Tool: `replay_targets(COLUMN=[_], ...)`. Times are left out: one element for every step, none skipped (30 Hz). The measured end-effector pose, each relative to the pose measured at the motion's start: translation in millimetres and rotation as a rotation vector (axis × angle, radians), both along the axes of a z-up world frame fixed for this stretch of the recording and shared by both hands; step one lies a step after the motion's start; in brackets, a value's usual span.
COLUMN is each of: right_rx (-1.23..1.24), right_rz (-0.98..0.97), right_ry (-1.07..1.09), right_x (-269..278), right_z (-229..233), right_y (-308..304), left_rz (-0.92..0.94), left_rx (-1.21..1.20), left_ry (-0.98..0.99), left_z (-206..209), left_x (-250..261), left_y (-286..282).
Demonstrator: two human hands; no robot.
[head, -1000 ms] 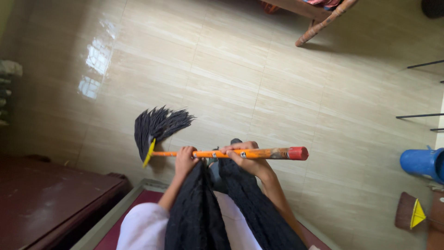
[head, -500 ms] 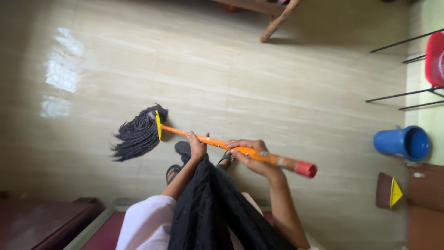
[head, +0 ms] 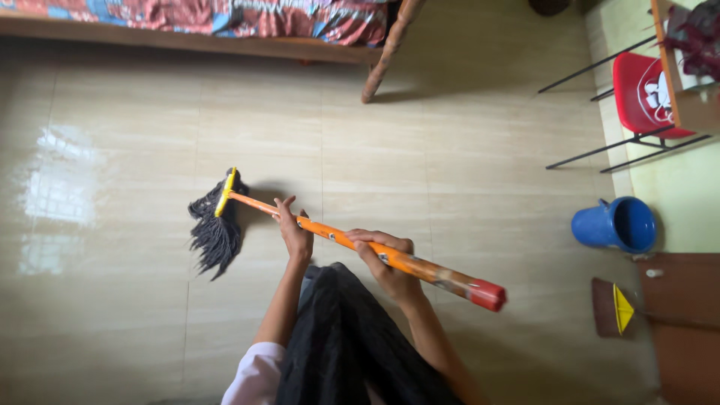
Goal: The person wrings out a mop over a blue bucket by hand and then mops the tiled floor of a bedroom around the bed, furniture, and entryway.
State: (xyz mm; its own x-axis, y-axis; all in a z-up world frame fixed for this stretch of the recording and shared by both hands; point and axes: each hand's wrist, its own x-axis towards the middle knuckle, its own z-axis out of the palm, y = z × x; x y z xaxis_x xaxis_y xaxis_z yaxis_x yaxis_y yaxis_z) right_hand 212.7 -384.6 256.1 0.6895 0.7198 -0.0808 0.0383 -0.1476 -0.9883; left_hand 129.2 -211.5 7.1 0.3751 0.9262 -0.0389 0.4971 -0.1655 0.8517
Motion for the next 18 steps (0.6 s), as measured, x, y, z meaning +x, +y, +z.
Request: replay_targets(right_rx=[0.002,0.057,0.107,0.105,0.091,0.078,0.084,0.119,0.143,0.137,0.123,0.109,0.1,0.081,0.057,0.045,-0.006,-0.058], right_rz=[-0.006,-0.037,-0.077,-0.094,-0.13,-0.167,-0.186,-0.2,-0.206,-0.215,-0.257,-0.298,-0.306,-0.347,-0.39,-0.401,-0.457,-0.513], right_ry=[0.001,0.034,0.069,0.071,0.094,0.118,0.106,0.063,0.032,0.032,0.017,0.002,0.01,-0.026,-0.064,-0.06,-0.04,-0.02], right_x=[11,23,30,35,41,47,55,62,67,77,85,93,101,111,119,124,126,128], right_z=[-1,-5,-11,-19,-26,-34,-43,-52,-61,-71,-79,-86,-92,-95,-97,-99,-98,-95], right_y=[0,1,0,0,3,7,12,17,19,20,19,17,13,7,0,-5,-16,-27], left_rz=[-0.019,-0.038,-0.054,-0.094,-0.14,-0.162,-0.211,-0.261,-0.27,-0.359,-0.446,-0.507,-0.569,-0.643,-0.721,-0.785,-0.85,-0.864], left_rx=[-0.042,-0.084,-0.085,-0.038,0.01,0.009,0.018,0.027,0.022,0.029,0.033,0.059,0.083,0.038,-0.009,-0.01,-0.02,-0.043], left_ry=[0.045,0.091,0.095,0.079,0.058,0.056,0.022,-0.012,-0.012,0.004,0.028,0.021,0.014,0.056,0.096,0.131,0.162,0.161], left_z=[5,7,3,-5,-15,-27,-42,-59,-79,-98,-115,-130,-142,-151,-158,-164,-170,-175], left_x=[10,21,31,40,53,59,70,88,106,125,138,156,177,196,215,228,239,253], left_y=[4,10,15,23,34,41,50,60,65,69,71,69,61,52,39,28,8,-12])
